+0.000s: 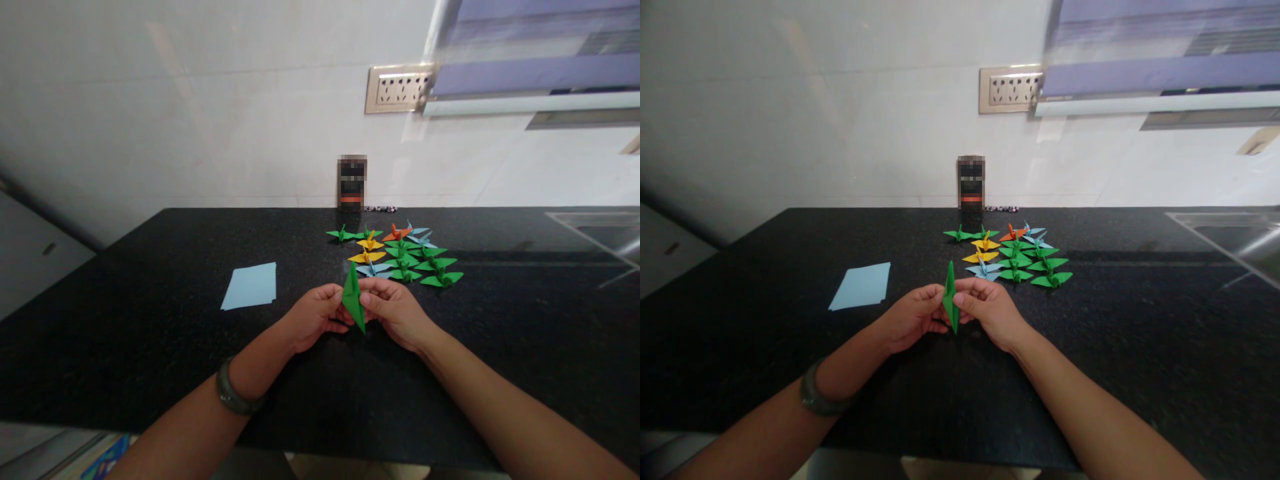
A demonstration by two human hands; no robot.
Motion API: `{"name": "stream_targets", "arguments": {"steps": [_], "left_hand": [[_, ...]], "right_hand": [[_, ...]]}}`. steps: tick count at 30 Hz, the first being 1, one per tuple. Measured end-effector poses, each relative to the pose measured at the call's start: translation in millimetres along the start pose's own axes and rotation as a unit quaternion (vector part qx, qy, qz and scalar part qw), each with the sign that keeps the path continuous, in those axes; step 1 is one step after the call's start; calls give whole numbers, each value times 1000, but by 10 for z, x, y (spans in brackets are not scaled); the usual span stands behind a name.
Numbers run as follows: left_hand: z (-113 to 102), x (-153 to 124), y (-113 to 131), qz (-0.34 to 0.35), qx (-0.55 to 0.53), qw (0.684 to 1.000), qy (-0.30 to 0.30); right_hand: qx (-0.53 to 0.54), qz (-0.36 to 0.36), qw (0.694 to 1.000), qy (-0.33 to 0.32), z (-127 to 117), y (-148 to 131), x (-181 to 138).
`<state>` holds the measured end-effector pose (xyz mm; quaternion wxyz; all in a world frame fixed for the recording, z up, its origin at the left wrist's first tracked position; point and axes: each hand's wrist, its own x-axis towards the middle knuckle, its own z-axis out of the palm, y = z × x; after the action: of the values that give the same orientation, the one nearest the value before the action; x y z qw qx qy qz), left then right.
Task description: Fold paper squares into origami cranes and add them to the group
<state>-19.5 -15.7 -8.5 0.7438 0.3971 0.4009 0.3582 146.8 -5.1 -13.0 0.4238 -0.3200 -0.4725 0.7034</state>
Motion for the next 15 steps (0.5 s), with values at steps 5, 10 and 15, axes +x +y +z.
{"name": "stream_targets", "arguments": {"steps": [5,10,15], "left_hand": [[-2,-3,8,2,-11,1000,-1],[-26,23,-11,8,-7,1000,14],[-17,23,-10,59,101,990,78]], "right_hand": [[-9,3,1000,4,-2,3,-4],[-53,-13,998,23,25,-48,0],[-164,-42,985,41,-5,-48,36]]}}
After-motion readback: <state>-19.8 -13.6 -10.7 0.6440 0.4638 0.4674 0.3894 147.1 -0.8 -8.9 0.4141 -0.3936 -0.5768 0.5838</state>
